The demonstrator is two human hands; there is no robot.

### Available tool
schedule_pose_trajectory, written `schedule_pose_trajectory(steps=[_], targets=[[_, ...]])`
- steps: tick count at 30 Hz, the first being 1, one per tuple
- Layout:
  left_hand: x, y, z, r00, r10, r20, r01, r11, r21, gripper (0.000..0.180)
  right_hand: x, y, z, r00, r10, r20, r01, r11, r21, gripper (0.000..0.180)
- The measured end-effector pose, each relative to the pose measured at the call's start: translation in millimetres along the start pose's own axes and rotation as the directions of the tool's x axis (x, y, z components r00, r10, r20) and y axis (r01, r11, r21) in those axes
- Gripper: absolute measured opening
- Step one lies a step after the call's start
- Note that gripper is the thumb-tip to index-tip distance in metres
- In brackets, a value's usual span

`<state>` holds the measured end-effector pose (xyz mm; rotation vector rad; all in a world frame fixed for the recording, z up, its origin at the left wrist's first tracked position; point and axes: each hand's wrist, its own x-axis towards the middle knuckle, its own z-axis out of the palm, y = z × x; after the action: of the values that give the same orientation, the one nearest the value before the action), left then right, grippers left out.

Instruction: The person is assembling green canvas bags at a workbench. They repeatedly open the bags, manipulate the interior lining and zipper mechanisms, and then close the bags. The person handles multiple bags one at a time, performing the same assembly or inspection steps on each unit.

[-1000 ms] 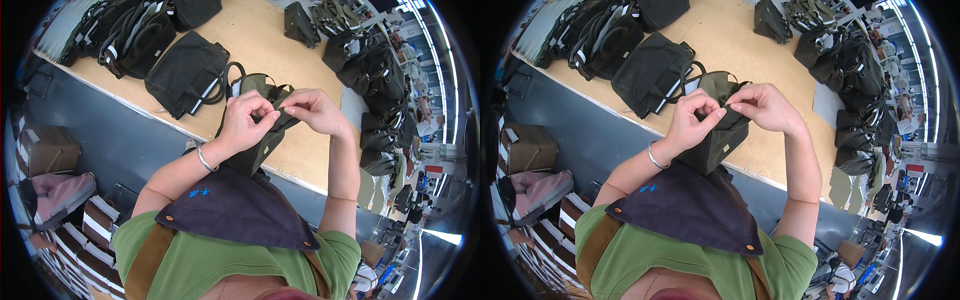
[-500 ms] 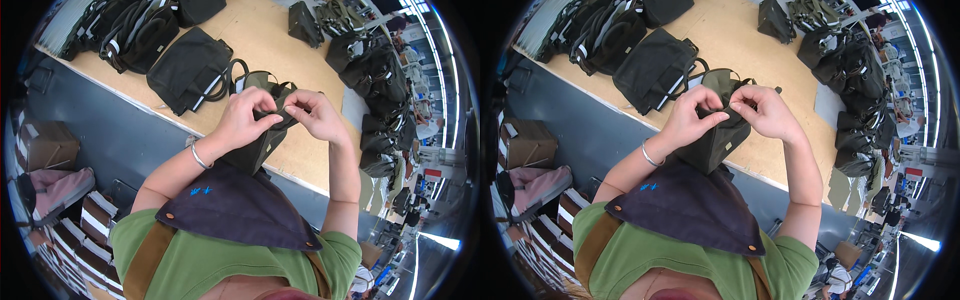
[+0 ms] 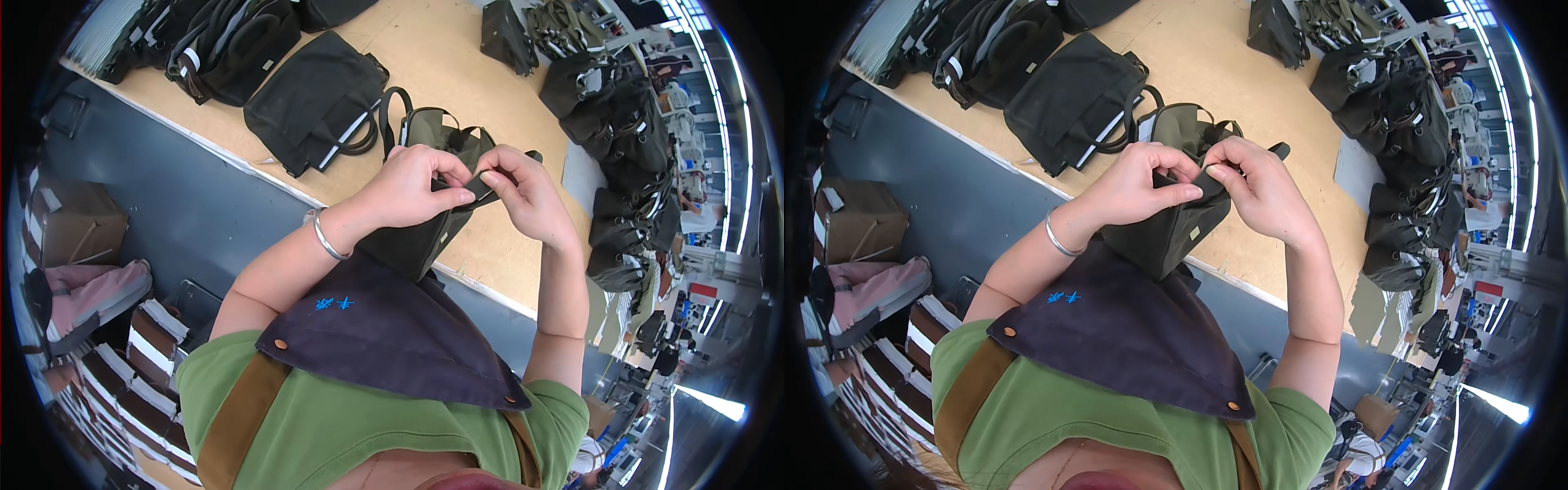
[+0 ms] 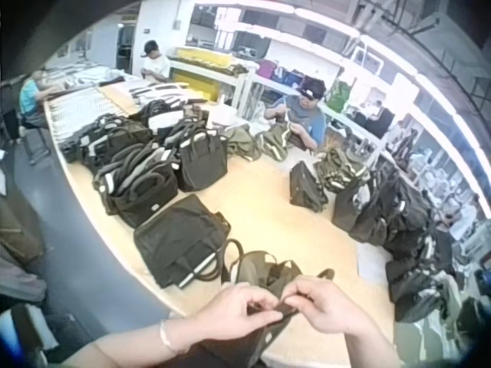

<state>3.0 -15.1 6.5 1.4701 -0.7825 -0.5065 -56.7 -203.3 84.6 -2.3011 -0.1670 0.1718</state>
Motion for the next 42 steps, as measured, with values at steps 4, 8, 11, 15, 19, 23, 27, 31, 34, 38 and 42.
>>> schedule_pose_trajectory(steps=[4, 8, 11, 15, 19, 23, 27, 31, 34, 38, 42], targets=[[4, -1, -9, 0.992, -0.074, 0.104, 0.088, 0.987, -0.137, 0.016, -1, 1, -2, 0.999, 0.028, 0.026, -0.029, 0.999, 0.028, 0.006], [2, 3, -9, 0.994, -0.082, 0.077, 0.085, 0.996, -0.035, 0.014, 1, 5, -3, 0.996, 0.069, 0.065, -0.074, 0.993, 0.089, 0.008], [-2, 3, -6, 1.0, 0.01, -0.01, -0.01, 1.0, 0.018, 0.011, 3, -1, -4, 0.996, 0.025, 0.081, -0.03, 0.998, 0.061, 0.012], [-3, -2, 2, 0.974, 0.194, -0.117, -0.175, 0.972, 0.157, 0.008, 5, -1, 0, 0.995, 0.084, 0.051, -0.085, 0.996, 0.028, 0.013], [-3, -6, 3, 0.961, 0.245, -0.128, -0.223, 0.961, 0.165, 0.007, 5, -4, 4, 0.999, 0.049, -0.003, -0.049, 0.998, -0.047, 0.012], [-5, -4, -1, 0.977, 0.202, -0.075, -0.196, 0.977, 0.084, 0.007, 5, -5, 7, 0.998, 0.056, -0.033, -0.058, 0.996, -0.063, 0.011], [-9, -3, 0, 0.994, 0.056, -0.091, -0.053, 0.998, 0.031, 0.007, 4, -5, 9, 1.0, 0.028, -0.013, -0.029, 0.998, -0.052, 0.01], [-8, 2, -13, 0.995, 0.096, 0.035, -0.101, 0.981, 0.168, 0.008, 6, 5, 1, 0.996, 0.06, 0.069, -0.068, 0.991, 0.115, 0.012], [-6, 5, -36, 0.977, 0.157, 0.143, -0.203, 0.893, 0.403, 0.018, 6, 4, 0, 0.995, -0.05, 0.087, 0.045, 0.997, 0.056, 0.012], [2, -11, -74, 0.982, 0.164, 0.098, -0.183, 0.655, 0.733, 0.054, 3, 3, 14, 0.996, -0.059, 0.071, 0.055, 0.997, 0.052, 0.011], [2, -18, -84, 0.987, 0.076, 0.141, -0.159, 0.563, 0.811, 0.024, -17, -9, 9, 0.952, -0.302, -0.045, 0.276, 0.915, -0.293, 0.011]])
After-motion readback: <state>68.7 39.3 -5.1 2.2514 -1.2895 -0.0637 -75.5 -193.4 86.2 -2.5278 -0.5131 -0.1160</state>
